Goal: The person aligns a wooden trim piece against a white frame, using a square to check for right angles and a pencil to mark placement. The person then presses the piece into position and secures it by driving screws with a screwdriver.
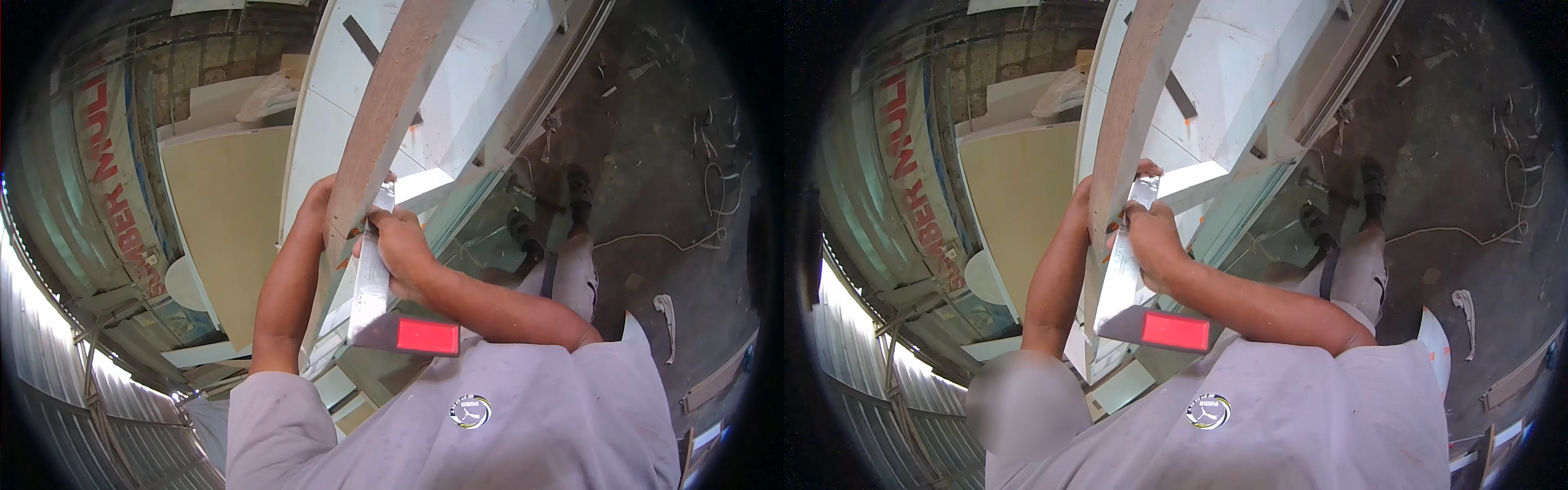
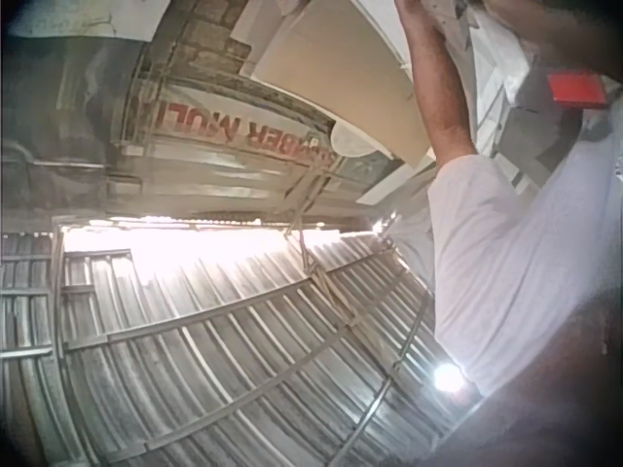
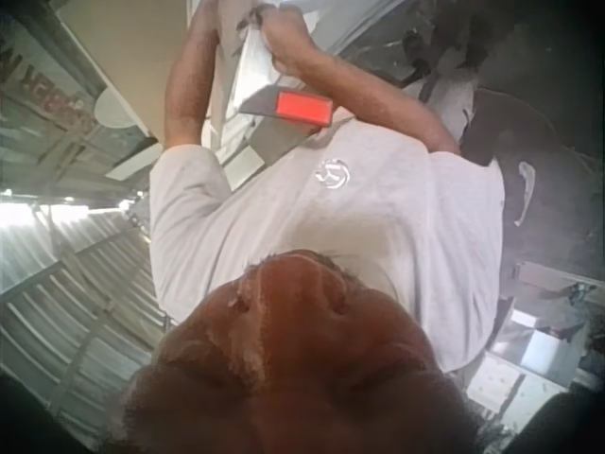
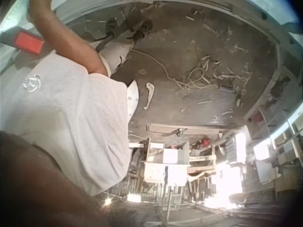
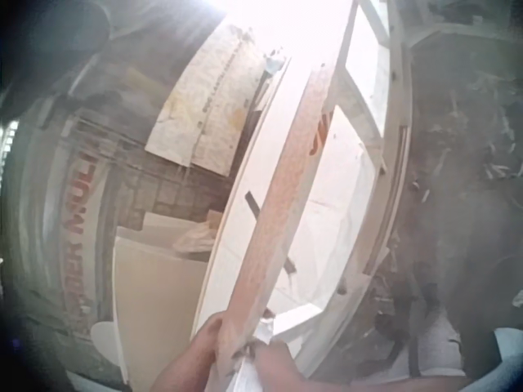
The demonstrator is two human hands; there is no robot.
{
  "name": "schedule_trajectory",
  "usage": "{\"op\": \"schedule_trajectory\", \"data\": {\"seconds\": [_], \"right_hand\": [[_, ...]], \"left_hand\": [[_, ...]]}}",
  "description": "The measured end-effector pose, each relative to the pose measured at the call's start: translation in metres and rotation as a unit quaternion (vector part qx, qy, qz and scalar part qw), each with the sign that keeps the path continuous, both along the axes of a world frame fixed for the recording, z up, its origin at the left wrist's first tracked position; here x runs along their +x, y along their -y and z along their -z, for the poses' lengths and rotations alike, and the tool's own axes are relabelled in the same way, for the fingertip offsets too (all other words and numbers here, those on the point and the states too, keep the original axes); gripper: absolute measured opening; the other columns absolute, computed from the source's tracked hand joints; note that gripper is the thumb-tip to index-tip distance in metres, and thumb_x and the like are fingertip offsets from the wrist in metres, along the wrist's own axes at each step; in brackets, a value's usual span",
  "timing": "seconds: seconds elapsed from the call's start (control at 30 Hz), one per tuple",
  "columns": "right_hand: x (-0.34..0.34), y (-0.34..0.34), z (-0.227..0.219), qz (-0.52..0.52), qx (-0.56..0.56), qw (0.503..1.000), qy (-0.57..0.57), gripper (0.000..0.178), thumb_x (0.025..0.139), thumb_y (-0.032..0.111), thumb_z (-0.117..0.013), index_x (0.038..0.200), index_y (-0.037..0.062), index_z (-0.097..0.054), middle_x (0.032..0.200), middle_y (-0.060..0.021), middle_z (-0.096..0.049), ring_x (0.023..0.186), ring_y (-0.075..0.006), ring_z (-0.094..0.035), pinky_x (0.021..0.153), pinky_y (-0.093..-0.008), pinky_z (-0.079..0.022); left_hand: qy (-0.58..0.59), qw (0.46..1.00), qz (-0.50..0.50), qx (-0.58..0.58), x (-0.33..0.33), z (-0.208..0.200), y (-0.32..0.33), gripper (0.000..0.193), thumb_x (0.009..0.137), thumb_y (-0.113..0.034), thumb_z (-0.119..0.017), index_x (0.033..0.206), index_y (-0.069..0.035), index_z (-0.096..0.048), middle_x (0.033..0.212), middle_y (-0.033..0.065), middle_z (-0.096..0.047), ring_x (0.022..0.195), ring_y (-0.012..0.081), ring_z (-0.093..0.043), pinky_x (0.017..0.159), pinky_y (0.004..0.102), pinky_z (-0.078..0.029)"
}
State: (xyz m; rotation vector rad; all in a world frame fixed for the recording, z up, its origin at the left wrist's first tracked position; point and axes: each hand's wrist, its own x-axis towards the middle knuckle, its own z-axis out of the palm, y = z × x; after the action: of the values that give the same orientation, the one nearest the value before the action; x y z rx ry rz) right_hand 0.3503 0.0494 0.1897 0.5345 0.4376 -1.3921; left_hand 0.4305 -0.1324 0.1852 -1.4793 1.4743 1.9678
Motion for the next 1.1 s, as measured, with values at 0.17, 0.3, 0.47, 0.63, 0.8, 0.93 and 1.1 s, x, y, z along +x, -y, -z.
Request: {"op": "schedule_trajectory", "data": {"seconds": [0.17, 0.3, 0.47, 0.63, 0.8, 0.93, 1.1], "right_hand": [[-0.009, -0.020, -0.003, -0.014, -0.019, 1.000, 0.008, 0.024, 0.102, 0.024, -0.047, 0.108, 0.0003, -0.050, 0.068, -0.0080, -0.058, 0.050, -0.0168, -0.055, 0.044, -0.0355, -0.047], [-0.008, -0.014, 0.004, -0.029, -0.047, 0.998, -0.003, 0.025, 0.103, 0.022, -0.047, 0.116, 0.0000, -0.049, 0.074, -0.0097, -0.060, 0.056, -0.0185, -0.060, 0.049, -0.0358, -0.052], [-0.009, -0.042, 0.068, -0.061, -0.093, 0.992, -0.064, 0.024, 0.105, 0.019, -0.046, 0.119, -0.0002, -0.046, 0.086, -0.0152, -0.060, 0.067, -0.0258, -0.066, 0.061, -0.0422, -0.060], [-0.019, -0.055, 0.153, -0.137, -0.062, 0.986, -0.079, 0.027, 0.106, 0.020, -0.044, 0.125, 0.0021, -0.040, 0.095, -0.0151, -0.058, 0.076, -0.0278, -0.068, 0.069, -0.0484, -0.063], [-0.040, -0.047, 0.173, -0.235, -0.086, 0.964, -0.090, 0.031, 0.107, 0.026, -0.043, 0.126, 0.0023, -0.038, 0.090, -0.0154, -0.057, 0.073, -0.0289, -0.066, 0.068, -0.0463, -0.061], [-0.047, -0.039, 0.190, -0.280, -0.047, 0.942, -0.182, 0.032, 0.105, 0.032, -0.049, 0.115, 0.0015, -0.048, 0.074, -0.0088, -0.054, 0.055, -0.0209, -0.059, 0.048, -0.0378, -0.051], [-0.037, -0.022, 0.108, -0.205, -0.040, 0.960, -0.186, 0.034, 0.103, 0.033, -0.053, 0.107, -0.0009, -0.055, 0.062, -0.0039, -0.049, 0.042, -0.0143, -0.049, 0.037, -0.0308, -0.040]], "left_hand": [[0.058, 0.998, -0.002, -0.018, -0.002, 0.006, 0.004, 0.041, 0.090, -0.026, -0.067, 0.120, 0.003, -0.067, 0.116, 0.0131, -0.068, 0.109, 0.0219, -0.063, 0.097, 0.0326, -0.049], [0.131, 0.989, 0.067, 0.001, -0.011, 0.017, 0.017, 0.043, 0.090, -0.032, -0.069, 0.118, 0.001, -0.068, 0.112, 0.0086, -0.069, 0.103, 0.0183, -0.064, 0.091, 0.0301, -0.051], [0.092, 0.973, 0.189, -0.097, -0.017, 0.024, 0.013, 0.052, 0.085, -0.042, -0.074, 0.112, 0.001, -0.068, 0.103, 0.0109, -0.069, 0.092, 0.0215, -0.064, 0.082, 0.0354, -0.051], [0.184, 0.955, 0.142, -0.183, -0.040, 0.027, 0.009, 0.057, 0.082, -0.043, -0.076, 0.115, 0.002, -0.064, 0.102, 0.0152, -0.069, 0.091, 0.0252, -0.065, 0.079, 0.0425, -0.052], [0.184, 0.938, 0.186, -0.226, -0.018, 0.012, 0.031, 0.053, 0.089, -0.041, -0.067, 0.118, 0.003, -0.064, 0.102, 0.0144, -0.069, 0.091, 0.0201, -0.064, 0.080, 0.0370, -0.051], [0.202, 0.885, 0.170, -0.383, -0.014, -0.046, -0.014, 0.049, 0.100, -0.038, -0.053, 0.122, 0.003, -0.066, 0.108, 0.0121, -0.070, 0.094, 0.0153, -0.062, 0.086, 0.0305, -0.048], [0.253, 0.866, -0.046, -0.430, 0.031, -0.044, -0.061, 0.052, 0.101, -0.041, -0.050, 0.107, 0.006, -0.071, 0.091, 0.0128, -0.071, 0.082, 0.0189, -0.062, 0.080, 0.0328, -0.048]]}}
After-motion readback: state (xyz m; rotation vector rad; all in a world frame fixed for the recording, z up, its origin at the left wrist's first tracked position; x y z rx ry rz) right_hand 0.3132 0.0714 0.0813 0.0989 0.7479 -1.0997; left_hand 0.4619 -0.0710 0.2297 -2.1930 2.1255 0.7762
